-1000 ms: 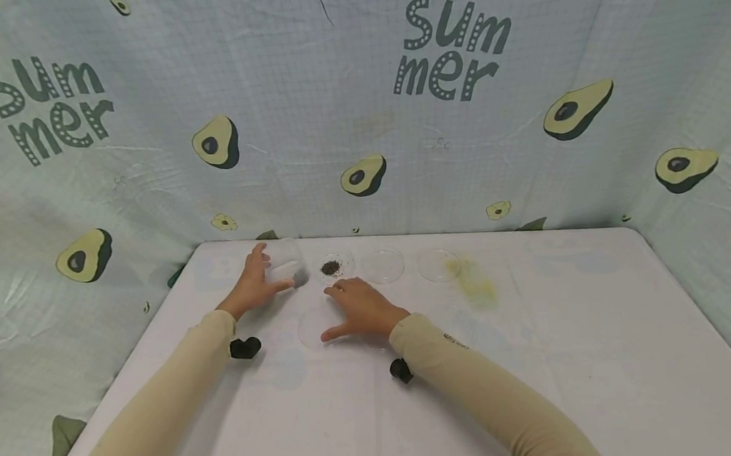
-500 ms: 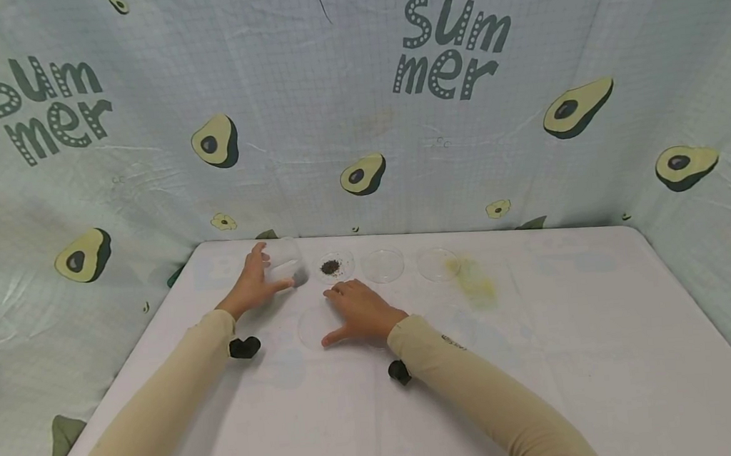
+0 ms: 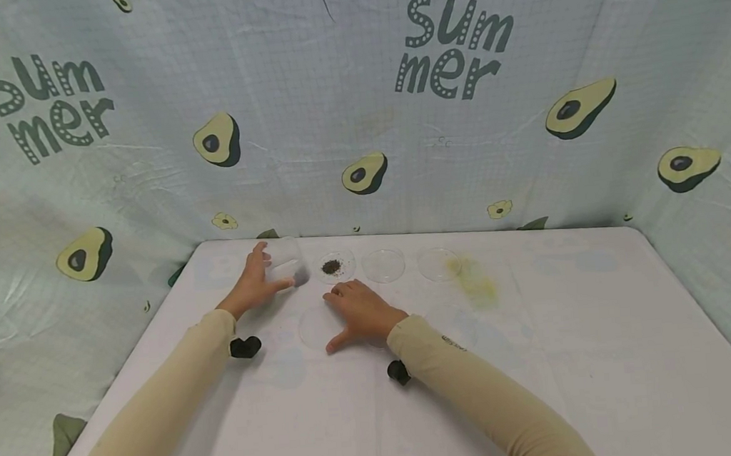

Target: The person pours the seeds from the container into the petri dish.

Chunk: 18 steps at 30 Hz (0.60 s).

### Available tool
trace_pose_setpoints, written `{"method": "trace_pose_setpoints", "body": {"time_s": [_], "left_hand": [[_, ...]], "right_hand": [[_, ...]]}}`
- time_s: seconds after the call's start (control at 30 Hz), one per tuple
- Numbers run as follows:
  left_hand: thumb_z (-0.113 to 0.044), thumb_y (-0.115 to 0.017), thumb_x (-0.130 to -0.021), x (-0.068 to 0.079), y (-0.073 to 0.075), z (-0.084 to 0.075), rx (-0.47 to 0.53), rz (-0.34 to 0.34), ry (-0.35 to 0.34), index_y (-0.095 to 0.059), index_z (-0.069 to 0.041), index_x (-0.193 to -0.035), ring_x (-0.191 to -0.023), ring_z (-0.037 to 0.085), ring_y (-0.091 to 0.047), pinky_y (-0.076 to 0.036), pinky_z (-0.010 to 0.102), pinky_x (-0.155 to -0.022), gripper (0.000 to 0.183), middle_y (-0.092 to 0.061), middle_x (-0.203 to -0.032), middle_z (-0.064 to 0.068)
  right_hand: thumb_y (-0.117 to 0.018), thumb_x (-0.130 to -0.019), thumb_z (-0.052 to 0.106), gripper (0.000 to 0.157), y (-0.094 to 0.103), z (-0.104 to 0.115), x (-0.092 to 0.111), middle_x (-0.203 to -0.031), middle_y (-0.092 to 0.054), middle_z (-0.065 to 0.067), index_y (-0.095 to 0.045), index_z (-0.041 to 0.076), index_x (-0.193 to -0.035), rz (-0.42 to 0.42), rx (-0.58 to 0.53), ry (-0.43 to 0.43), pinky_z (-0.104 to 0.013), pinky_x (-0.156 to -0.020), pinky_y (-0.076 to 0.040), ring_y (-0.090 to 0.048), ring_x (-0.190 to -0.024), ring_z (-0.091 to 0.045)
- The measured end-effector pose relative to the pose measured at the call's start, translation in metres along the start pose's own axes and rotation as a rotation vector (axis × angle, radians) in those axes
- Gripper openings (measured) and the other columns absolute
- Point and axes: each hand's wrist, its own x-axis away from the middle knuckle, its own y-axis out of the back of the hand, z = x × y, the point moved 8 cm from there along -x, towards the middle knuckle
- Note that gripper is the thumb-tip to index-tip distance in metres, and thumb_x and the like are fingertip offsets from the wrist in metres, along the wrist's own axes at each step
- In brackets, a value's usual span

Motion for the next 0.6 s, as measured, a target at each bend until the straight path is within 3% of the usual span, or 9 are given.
{"method": "trace_pose_setpoints", "body": {"time_s": [0.23,0.6], "left_hand": [[-0.036,-0.072,-0.086,0.0008,0.0002,0.0,0.008,0.004,-0.001,0.004,-0.012,-0.154,-0.141,0.04,-0.032,-0.03,0.057,-0.113,0.105,-0.018,-0.153,0.024],[-0.035,-0.073,-0.086,0.0005,0.0007,0.0004,-0.001,0.002,0.001,0.004,-0.011,-0.154,-0.14,0.04,-0.033,-0.031,0.057,-0.113,0.105,-0.019,-0.152,0.025]], "right_hand": [[-0.079,-0.067,0.061,0.092,-0.0023,0.0006,-0.0016,-0.134,-0.051,-0.008,-0.05,0.011,-0.138,-0.01,0.005,0.018,-0.039,-0.112,-0.037,-0.046,-0.128,-0.026],[-0.078,-0.065,0.065,0.097,-0.0043,0.0014,-0.0024,-0.135,-0.049,-0.007,-0.051,0.007,-0.138,-0.024,0.034,0.023,-0.037,-0.112,-0.037,-0.046,-0.128,-0.025]]}}
